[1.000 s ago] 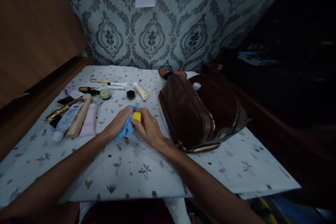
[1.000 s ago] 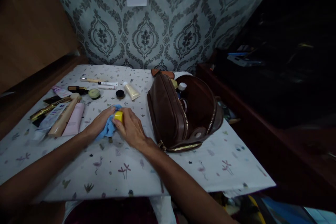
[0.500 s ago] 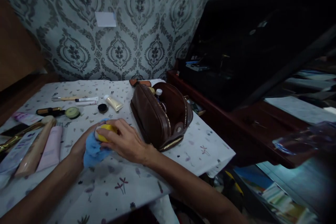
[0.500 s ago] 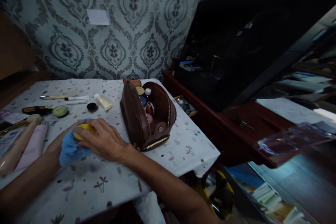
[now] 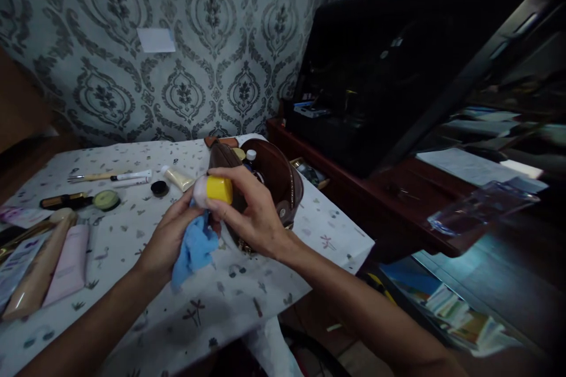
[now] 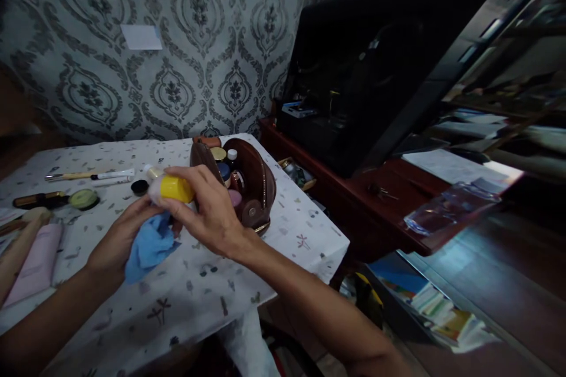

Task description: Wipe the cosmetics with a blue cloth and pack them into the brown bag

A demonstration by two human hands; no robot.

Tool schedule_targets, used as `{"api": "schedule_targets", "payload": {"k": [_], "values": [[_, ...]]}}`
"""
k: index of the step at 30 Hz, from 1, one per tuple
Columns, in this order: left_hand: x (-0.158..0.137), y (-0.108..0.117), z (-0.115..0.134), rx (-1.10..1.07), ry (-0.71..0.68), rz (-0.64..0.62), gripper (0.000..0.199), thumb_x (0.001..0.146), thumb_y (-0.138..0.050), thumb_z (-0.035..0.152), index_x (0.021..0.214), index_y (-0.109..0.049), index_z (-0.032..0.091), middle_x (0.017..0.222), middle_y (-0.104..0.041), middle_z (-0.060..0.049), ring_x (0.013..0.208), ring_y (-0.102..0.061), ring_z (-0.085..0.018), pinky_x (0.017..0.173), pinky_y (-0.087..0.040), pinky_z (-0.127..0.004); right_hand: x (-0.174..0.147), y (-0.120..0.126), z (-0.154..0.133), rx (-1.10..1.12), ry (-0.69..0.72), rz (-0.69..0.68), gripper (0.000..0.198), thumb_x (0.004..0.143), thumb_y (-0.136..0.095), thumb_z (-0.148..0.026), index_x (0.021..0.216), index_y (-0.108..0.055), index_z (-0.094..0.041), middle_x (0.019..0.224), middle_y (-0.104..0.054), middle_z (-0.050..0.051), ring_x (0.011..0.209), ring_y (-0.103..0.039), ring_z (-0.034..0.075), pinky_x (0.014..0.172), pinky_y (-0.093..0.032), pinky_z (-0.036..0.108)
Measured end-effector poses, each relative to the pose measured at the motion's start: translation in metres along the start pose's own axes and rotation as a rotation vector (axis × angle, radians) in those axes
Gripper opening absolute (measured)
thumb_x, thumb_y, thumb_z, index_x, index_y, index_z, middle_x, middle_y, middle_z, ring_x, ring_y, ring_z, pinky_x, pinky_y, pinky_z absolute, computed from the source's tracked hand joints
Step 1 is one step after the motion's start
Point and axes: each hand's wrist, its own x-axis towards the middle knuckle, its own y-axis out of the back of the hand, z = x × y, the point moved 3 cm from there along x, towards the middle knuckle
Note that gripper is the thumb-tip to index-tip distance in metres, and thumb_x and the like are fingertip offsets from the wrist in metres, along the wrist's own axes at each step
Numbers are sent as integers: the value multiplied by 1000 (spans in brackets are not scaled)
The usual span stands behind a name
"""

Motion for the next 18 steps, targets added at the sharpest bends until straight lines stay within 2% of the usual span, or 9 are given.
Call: {"api": "schedule_targets", "payload": {"k": [4,10,14,18], "values": [[6,-21,-1,93,-24,-91,38,70,-77,31,103,-65,15,66,-62,3,58,-63,-13,50,-50,-18,2,19,4,25,-98,-6,35,92,-62,-39,121,-59,-20,113,-64,8,103,-61,20,90,-50,33],[20,-31,-9,258,-161,-205,30,83,-67,40,104,-64,18,74,-64,1,62,-61,-11,56,-49,-19,-1,38,13,110,-227,-11,38,90,-63,-42,120,-58,-20,109,-65,7,97,-62,19,84,-50,30],[32,-35,-6,508,-367,-195,24,90,-58,35,106,-65,18,79,-63,1,70,-59,-12,65,-48,-21,-1,46,21,218,-283,26,39,88,-64,-48,116,-59,-21,105,-64,5,91,-61,16,81,-49,28],[41,-39,0,835,-642,-193,29,89,-49,23,111,-67,17,102,-68,-5,97,-63,-20,90,-49,-32,-4,51,33,318,-379,66,42,84,-66,-54,110,-60,-21,97,-64,2,88,-60,16,81,-49,29]]}}
